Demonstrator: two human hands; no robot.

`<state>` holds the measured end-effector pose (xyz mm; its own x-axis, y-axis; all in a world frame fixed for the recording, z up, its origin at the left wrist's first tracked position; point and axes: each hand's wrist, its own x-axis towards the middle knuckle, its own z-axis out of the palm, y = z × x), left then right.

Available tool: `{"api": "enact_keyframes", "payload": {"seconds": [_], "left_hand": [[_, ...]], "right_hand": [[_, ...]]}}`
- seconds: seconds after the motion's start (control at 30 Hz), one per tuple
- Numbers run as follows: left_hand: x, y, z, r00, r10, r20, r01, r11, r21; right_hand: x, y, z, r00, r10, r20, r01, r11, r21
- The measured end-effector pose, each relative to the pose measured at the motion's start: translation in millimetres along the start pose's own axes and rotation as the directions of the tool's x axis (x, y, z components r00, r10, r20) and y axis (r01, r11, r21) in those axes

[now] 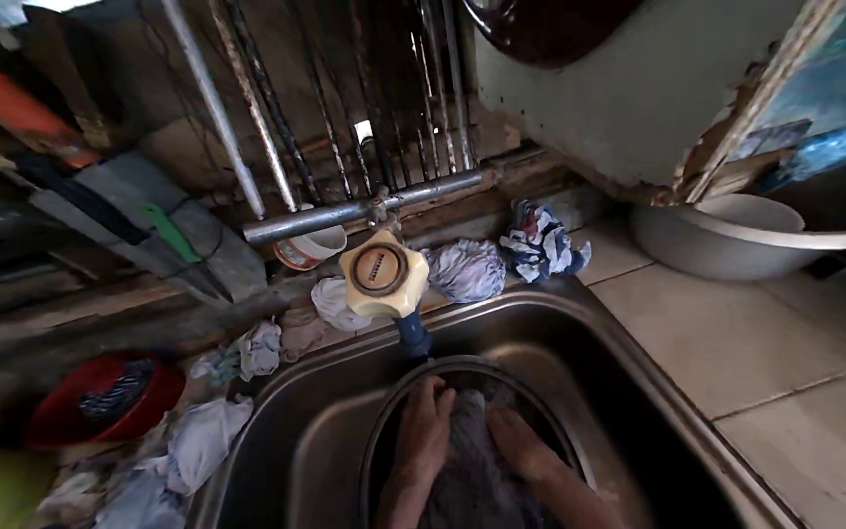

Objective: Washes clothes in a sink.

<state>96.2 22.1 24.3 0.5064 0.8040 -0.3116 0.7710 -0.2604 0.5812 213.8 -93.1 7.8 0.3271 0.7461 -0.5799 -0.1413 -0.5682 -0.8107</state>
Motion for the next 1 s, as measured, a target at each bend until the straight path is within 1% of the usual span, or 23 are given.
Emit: {"api": "enact_keyframes", "payload": {"seconds": [0.03,0.07,0.1,0.13,0.17,0.2,0.23,0.27,0.3,0.33,0.37,0.4,0.43,0.47,0.5,0.6,0.7,0.77,0.8,0.87,0.93,0.97,1.0], "left_hand": [[-5.3,-0.6,-15.8,0.997,0.059,-0.039,-0.060,0.998,-0.028],[-13.8,1.5,-32.8,0.982,0.125,-0.138,-0.135,0.989,-0.062],[-25.6,8.6,-52.2,0.947,0.177,-0.267,-0.213,0.970,-0.113],[-37.4,18.0,-71.0,0.874,0.234,-0.426,-0.328,0.931,-0.160],[-47.0,28.3,-89.9,0.776,0.295,-0.558,-0.460,0.869,-0.181],[-52.9,39.2,-108.4,0.675,0.366,-0.641,-0.587,0.793,-0.165],[-56.0,50.1,-126.0,0.583,0.453,-0.674,-0.683,0.723,-0.104],[-56.4,61.6,-142.1,0.496,0.560,-0.664,-0.740,0.673,0.015],[-54.6,73.9,-156.2,0.414,0.672,-0.613,-0.760,0.626,0.173],[-51.0,86.2,-168.0,0.341,0.771,-0.539,-0.764,0.561,0.319],[-46.1,96.5,-177.2,0.275,0.844,-0.460,-0.769,0.481,0.422],[-41.8,103.5,-184.8,0.224,0.894,-0.387,-0.774,0.405,0.487],[-39.3,107.5,-190.7,0.195,0.923,-0.332,-0.778,0.352,0.520],[-39.1,109.7,-193.3,0.180,0.935,-0.307,-0.770,0.328,0.548],[-41.3,111.2,-192.8,0.183,0.936,-0.302,-0.738,0.334,0.586],[-53.2,115.2,-183.5,0.250,0.901,-0.354,-0.578,0.432,0.692],[-63.7,120.4,-174.0,0.304,0.858,-0.414,-0.433,0.512,0.742],[-66.6,123.3,-170.2,0.312,0.837,-0.449,-0.386,0.543,0.746],[-66.5,124.5,-169.2,0.306,0.831,-0.465,-0.374,0.554,0.744],[-65.4,125.8,-167.8,0.295,0.820,-0.491,-0.369,0.572,0.733],[-65.9,126.0,-167.3,0.297,0.814,-0.498,-0.361,0.579,0.731],[-66.9,126.0,-167.1,0.302,0.814,-0.496,-0.356,0.579,0.733],[-68.7,126.1,-166.9,0.314,0.812,-0.493,-0.348,0.581,0.736]], "right_hand": [[3.4,-0.9,-4.9,0.999,-0.051,0.000,0.050,0.983,-0.176],[5.0,-2.7,-8.2,0.997,-0.073,-0.001,0.067,0.934,-0.351],[4.7,-4.4,-8.5,0.997,-0.074,-0.010,0.060,0.869,-0.491],[3.0,-5.5,-6.8,0.998,-0.068,-0.018,0.045,0.814,-0.578],[1.6,-5.1,-4.0,0.997,-0.070,-0.023,0.041,0.777,-0.628],[1.4,-2.7,-1.3,0.996,-0.089,-0.015,0.057,0.750,-0.659],[1.4,-0.8,0.8,0.995,-0.100,-0.001,0.072,0.727,-0.683],[1.0,-0.6,1.9,0.996,-0.090,0.014,0.073,0.703,-0.707],[0.2,-1.2,2.0,0.998,-0.063,0.024,0.061,0.687,-0.724],[-0.6,-2.2,1.9,0.999,-0.026,0.029,0.039,0.677,-0.735],[-1.5,-3.5,1.7,1.000,0.010,0.026,0.013,0.667,-0.745],[-2.7,-5.2,1.3,0.999,0.040,0.017,-0.013,0.652,-0.758],[-3.9,-6.9,0.8,0.998,0.063,0.008,-0.034,0.630,-0.775],[-4.7,-7.8,0.2,0.997,0.080,0.004,-0.046,0.611,-0.790],[-5.3,-8.0,-0.3,0.996,0.092,0.006,-0.051,0.597,-0.801],[-6.0,-7.3,0.5,0.992,0.127,0.013,-0.060,0.555,-0.829],[-7.7,-6.0,1.1,0.990,0.140,0.028,-0.050,0.526,-0.849],[-9.9,-7.1,2.3,0.990,0.138,0.020,-0.057,0.530,-0.846],[-10.7,-7.2,2.9,0.995,0.103,0.010,-0.047,0.534,-0.844],[-9.1,-3.4,3.9,0.999,-0.032,0.002,0.019,0.546,-0.838],[-3.4,5.4,5.0,0.972,-0.234,0.032,0.163,0.563,-0.811],[0.6,11.0,5.1,0.944,-0.320,0.081,0.258,0.563,-0.785],[2.7,13.2,5.0,0.928,-0.341,0.152,0.331,0.562,-0.758]]}}
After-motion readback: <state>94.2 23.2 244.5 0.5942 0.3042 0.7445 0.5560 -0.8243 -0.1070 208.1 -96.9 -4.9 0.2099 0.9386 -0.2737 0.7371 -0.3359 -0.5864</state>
